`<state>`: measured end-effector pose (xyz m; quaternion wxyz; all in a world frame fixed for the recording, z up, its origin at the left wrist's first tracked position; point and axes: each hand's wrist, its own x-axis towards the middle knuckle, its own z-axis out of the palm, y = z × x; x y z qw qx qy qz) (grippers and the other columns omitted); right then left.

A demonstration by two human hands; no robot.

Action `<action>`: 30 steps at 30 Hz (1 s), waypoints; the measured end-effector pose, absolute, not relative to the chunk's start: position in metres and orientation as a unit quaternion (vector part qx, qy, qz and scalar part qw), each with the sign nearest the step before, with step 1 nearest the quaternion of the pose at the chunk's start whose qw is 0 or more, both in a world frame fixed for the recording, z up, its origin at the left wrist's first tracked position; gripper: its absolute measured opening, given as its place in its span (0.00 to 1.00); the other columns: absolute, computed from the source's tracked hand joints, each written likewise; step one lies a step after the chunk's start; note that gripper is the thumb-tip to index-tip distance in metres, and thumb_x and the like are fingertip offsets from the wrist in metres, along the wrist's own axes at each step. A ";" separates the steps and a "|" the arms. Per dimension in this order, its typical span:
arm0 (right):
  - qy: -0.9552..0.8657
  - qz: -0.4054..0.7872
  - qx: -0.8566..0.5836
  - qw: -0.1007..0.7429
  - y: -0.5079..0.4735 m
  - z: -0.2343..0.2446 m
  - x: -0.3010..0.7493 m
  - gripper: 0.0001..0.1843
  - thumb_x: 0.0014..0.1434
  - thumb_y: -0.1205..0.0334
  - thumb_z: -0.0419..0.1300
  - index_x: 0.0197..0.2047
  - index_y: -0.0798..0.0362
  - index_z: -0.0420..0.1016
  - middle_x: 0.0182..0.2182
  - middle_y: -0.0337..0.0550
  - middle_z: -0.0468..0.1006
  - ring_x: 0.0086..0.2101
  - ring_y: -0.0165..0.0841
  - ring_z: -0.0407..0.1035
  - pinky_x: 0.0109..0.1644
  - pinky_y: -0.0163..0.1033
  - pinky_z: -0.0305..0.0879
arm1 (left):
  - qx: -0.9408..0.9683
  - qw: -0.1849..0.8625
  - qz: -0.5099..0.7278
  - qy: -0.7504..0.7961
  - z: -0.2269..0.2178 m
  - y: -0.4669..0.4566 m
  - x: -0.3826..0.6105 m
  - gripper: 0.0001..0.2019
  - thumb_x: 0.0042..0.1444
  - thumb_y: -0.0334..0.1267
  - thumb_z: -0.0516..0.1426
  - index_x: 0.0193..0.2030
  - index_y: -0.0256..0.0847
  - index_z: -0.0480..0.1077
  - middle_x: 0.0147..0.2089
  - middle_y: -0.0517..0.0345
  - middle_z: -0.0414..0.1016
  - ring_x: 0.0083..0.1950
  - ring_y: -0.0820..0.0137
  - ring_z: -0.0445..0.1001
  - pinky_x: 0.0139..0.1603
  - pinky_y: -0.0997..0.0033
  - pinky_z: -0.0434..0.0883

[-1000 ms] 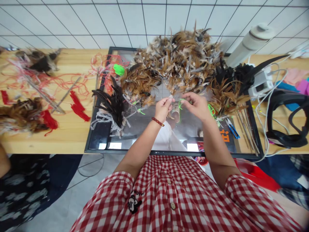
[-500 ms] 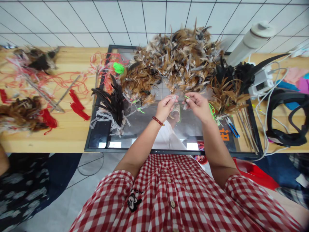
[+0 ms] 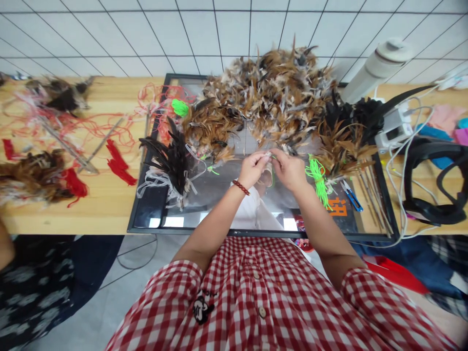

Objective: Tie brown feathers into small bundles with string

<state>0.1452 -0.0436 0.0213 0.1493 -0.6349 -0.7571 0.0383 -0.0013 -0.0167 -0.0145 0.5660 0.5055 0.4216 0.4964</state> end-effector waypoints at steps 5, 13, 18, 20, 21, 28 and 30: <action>-0.767 0.046 -0.618 0.167 -0.044 0.020 0.145 0.22 0.68 0.56 0.55 0.62 0.52 0.75 0.40 0.51 0.86 0.38 0.44 0.79 0.37 0.40 0.65 | 0.477 0.585 0.504 0.420 -0.011 -0.018 -0.004 0.18 0.53 0.53 0.67 0.28 0.38 0.77 0.19 0.64 0.67 0.21 0.81 0.60 0.23 0.77 0.59; -0.744 0.175 -0.578 0.286 -0.040 0.014 0.171 0.20 0.60 0.51 0.65 0.51 0.52 0.82 0.32 0.45 0.85 0.30 0.37 0.76 0.38 0.40 0.69 | 0.344 0.618 0.553 0.440 -0.011 -0.012 -0.002 0.13 0.55 0.46 0.67 0.29 0.37 0.76 0.27 0.61 0.75 0.19 0.84 0.59 0.19 0.79 0.56; -0.702 0.271 -0.537 0.381 -0.035 0.011 0.182 0.22 0.60 0.57 0.61 0.56 0.53 0.77 0.37 0.45 0.84 0.29 0.33 0.74 0.35 0.39 0.71 | 0.343 0.619 0.561 0.429 -0.013 -0.011 -0.002 0.12 0.56 0.45 0.66 0.30 0.37 0.76 0.30 0.60 0.77 0.18 0.85 0.59 0.18 0.79 0.56; -0.684 0.253 -0.549 0.409 -0.034 0.010 0.183 0.18 0.63 0.58 0.57 0.54 0.52 0.79 0.37 0.44 0.85 0.30 0.33 0.76 0.37 0.41 0.73 | 0.357 0.612 0.562 0.427 -0.015 -0.011 -0.003 0.14 0.56 0.48 0.66 0.31 0.38 0.77 0.36 0.56 0.80 0.19 0.85 0.59 0.18 0.79 0.56; -0.672 0.240 -0.561 0.419 -0.034 0.009 0.183 0.16 0.64 0.58 0.56 0.51 0.51 0.80 0.35 0.44 0.85 0.29 0.33 0.76 0.37 0.41 0.73 | 0.369 0.605 0.563 0.425 -0.016 -0.012 -0.003 0.15 0.56 0.49 0.66 0.31 0.38 0.77 0.42 0.53 0.81 0.19 0.86 0.59 0.18 0.78 0.57; -0.621 0.202 -0.556 0.514 -0.034 0.005 0.167 0.11 0.66 0.56 0.58 0.45 0.49 0.80 0.38 0.43 0.85 0.31 0.35 0.81 0.38 0.42 0.78 | 0.474 0.559 0.553 0.396 -0.012 -0.017 -0.007 0.22 0.57 0.59 0.63 0.32 0.37 0.78 0.70 0.42 0.68 0.20 0.89 0.58 0.18 0.75 0.59; -0.649 0.181 -0.532 0.512 -0.036 0.005 0.162 0.11 0.67 0.57 0.58 0.46 0.48 0.80 0.40 0.43 0.86 0.36 0.36 0.82 0.44 0.43 0.79 | 0.492 0.586 0.521 0.377 -0.011 -0.020 -0.006 0.24 0.57 0.61 0.62 0.32 0.37 0.77 0.68 0.41 0.72 0.20 0.88 0.58 0.19 0.76 0.59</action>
